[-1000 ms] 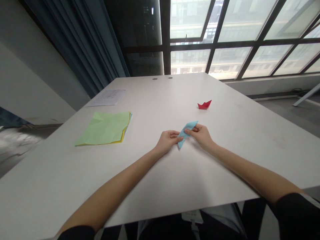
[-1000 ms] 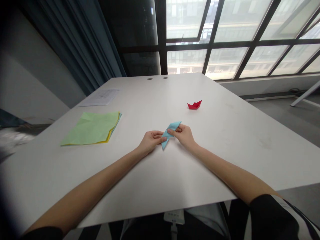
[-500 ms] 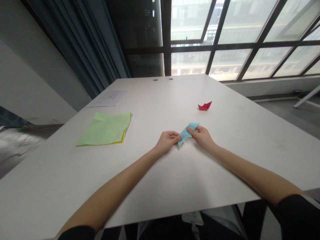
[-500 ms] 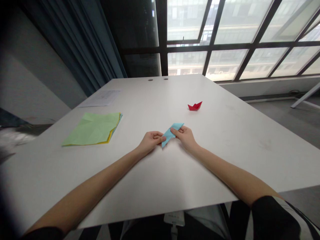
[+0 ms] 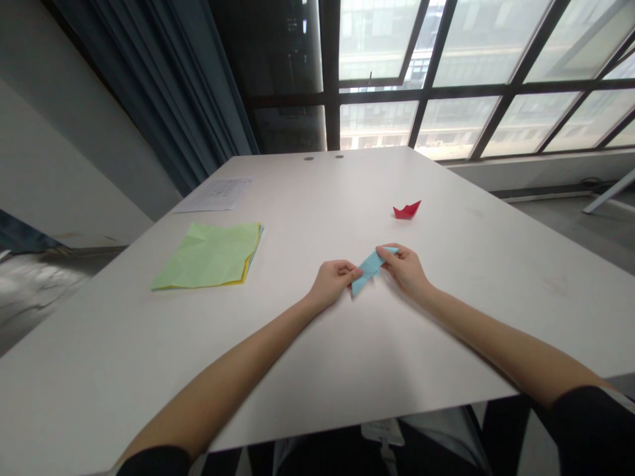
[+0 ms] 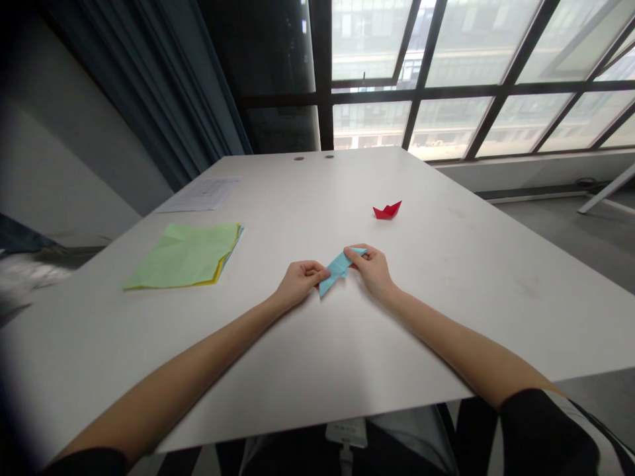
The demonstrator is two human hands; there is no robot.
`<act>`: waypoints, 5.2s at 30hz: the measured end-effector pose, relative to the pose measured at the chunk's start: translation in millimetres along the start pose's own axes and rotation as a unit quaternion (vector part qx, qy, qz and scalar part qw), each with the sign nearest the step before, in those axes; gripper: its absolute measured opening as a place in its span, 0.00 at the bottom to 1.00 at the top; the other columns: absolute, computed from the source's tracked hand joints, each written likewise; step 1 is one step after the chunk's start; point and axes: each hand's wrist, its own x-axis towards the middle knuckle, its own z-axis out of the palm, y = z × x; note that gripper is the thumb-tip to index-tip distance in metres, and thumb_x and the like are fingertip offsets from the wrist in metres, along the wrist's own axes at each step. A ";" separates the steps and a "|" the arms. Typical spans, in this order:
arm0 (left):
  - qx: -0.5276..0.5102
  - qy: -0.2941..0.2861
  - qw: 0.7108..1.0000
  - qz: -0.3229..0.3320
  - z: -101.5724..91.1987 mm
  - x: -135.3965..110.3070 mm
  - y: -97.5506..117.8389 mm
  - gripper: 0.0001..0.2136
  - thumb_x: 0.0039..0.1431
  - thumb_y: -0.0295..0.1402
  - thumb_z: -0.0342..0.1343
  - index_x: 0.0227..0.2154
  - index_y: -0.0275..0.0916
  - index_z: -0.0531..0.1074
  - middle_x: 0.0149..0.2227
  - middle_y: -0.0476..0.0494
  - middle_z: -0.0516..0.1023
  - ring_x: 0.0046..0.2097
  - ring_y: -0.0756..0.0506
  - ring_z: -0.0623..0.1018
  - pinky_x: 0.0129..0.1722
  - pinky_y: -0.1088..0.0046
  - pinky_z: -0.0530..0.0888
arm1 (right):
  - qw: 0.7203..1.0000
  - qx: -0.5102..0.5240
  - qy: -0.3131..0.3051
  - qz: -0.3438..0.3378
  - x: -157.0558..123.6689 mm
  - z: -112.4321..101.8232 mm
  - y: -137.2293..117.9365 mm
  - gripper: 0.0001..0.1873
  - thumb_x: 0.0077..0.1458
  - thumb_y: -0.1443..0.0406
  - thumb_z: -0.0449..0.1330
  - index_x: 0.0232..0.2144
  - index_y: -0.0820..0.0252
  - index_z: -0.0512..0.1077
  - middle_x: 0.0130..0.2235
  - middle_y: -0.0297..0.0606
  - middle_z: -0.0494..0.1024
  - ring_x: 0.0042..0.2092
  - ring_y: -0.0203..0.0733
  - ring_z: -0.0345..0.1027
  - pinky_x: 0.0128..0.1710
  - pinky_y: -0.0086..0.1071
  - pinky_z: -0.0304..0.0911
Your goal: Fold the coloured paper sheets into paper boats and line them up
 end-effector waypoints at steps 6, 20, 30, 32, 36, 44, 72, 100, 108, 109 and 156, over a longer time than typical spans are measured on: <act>0.038 -0.014 0.999 0.022 3.6 -3.0 2.3 0.15 0.43 0.43 0.60 0.22 0.33 0.70 0.19 0.49 0.72 0.21 0.53 0.69 0.21 0.78 0.65 | 1.000 -0.005 -0.004 -0.005 2.8 -2.5 1.9 0.12 0.38 0.60 0.67 0.24 0.62 0.72 0.22 0.29 0.71 0.26 0.32 0.63 0.29 0.28 0.61; -0.035 0.111 0.990 0.084 -1.2 5.9 -0.9 0.10 0.44 0.38 0.61 0.22 0.34 0.72 0.19 0.52 0.70 0.22 0.55 0.67 0.23 0.79 0.63 | 0.991 -0.100 -0.088 -0.010 0.4 0.4 1.2 0.16 0.38 0.58 0.67 0.31 0.59 0.71 0.25 0.31 0.73 0.27 0.31 0.65 0.25 0.25 0.59; -0.066 0.047 0.996 0.048 4.3 1.4 -0.7 0.14 0.42 0.39 0.63 0.28 0.34 0.70 0.25 0.46 0.75 0.30 0.49 0.75 0.31 0.74 0.69 | 0.966 -0.227 -0.095 -0.083 -0.7 -5.1 -9.8 0.13 0.42 0.58 0.64 0.29 0.60 0.72 0.28 0.36 0.75 0.29 0.37 0.68 0.30 0.31 0.63; -0.027 0.037 0.996 0.072 5.3 -0.5 0.2 0.15 0.44 0.38 0.61 0.33 0.35 0.69 0.30 0.45 0.75 0.33 0.49 0.75 0.32 0.75 0.70 | 0.942 -0.290 -0.103 -0.137 -1.5 -7.0 -15.0 0.11 0.44 0.59 0.62 0.29 0.60 0.72 0.28 0.35 0.75 0.30 0.38 0.68 0.30 0.32 0.62; 0.077 0.095 0.979 0.164 2.2 -4.2 2.9 0.18 0.50 0.38 0.57 0.44 0.40 0.64 0.44 0.42 0.70 0.38 0.50 0.72 0.30 0.78 0.69 | 0.855 -0.434 -0.147 -0.244 -3.9 -10.0 -23.6 0.05 0.48 0.63 0.58 0.28 0.58 0.72 0.29 0.34 0.75 0.31 0.37 0.67 0.33 0.32 0.61; 0.300 0.041 0.924 0.232 -3.1 -6.0 3.0 0.04 0.52 0.30 0.54 0.31 0.38 0.71 0.35 0.46 0.71 0.34 0.51 0.71 0.34 0.75 0.69 | 0.728 -0.560 -0.289 -0.271 -0.1 -14.2 -21.9 0.10 0.51 0.66 0.55 0.37 0.59 0.72 0.32 0.37 0.76 0.36 0.39 0.68 0.39 0.33 0.59; 0.424 0.018 0.882 0.204 0.4 -5.6 1.1 0.13 0.46 0.38 0.58 0.35 0.39 0.74 0.36 0.44 0.76 0.40 0.44 0.72 0.42 0.68 0.67 | 0.641 -0.698 -0.248 -0.201 -7.8 -4.1 -21.7 0.07 0.49 0.64 0.57 0.31 0.56 0.74 0.33 0.38 0.77 0.43 0.46 0.62 0.38 0.36 0.52; 0.499 0.038 0.852 0.152 2.0 -13.7 -1.9 0.41 0.44 0.57 0.52 0.56 0.34 0.56 0.52 0.32 0.67 0.52 0.36 0.67 0.51 0.57 0.61 | 0.670 -0.650 -0.252 -0.258 1.3 -14.7 -37.5 0.09 0.53 0.59 0.57 0.31 0.54 0.75 0.33 0.36 0.77 0.41 0.44 0.63 0.39 0.35 0.51; 0.669 -0.019 0.742 0.028 9.3 -24.2 0.1 0.45 0.47 0.63 0.30 0.61 0.35 0.43 0.64 0.37 0.42 0.64 0.36 0.43 0.58 0.48 0.44 | 0.647 -0.705 -0.177 -0.229 50.3 -66.1 -66.3 0.08 0.51 0.60 0.57 0.30 0.54 0.74 0.33 0.33 0.77 0.37 0.41 0.67 0.37 0.32 0.53; 0.675 -0.021 0.737 0.021 9.5 -24.3 1.2 0.44 0.47 0.63 0.29 0.61 0.36 0.43 0.64 0.38 0.41 0.64 0.36 0.42 0.58 0.48 0.45 | 0.644 -0.717 -0.157 -0.218 59.4 -75.5 -69.3 0.08 0.51 0.60 0.57 0.30 0.53 0.75 0.32 0.32 0.78 0.37 0.41 0.67 0.36 0.32 0.53; 0.694 -0.023 0.720 0.024 11.6 -25.5 3.9 0.44 0.49 0.62 0.28 0.61 0.33 0.41 0.64 0.37 0.40 0.64 0.35 0.41 0.58 0.47 0.46 | 0.629 -0.668 -0.344 -0.199 11.1 -31.1 -23.2 0.31 0.57 0.54 0.45 0.61 0.54 0.46 0.62 0.41 0.50 0.62 0.50 0.43 0.58 0.50 0.41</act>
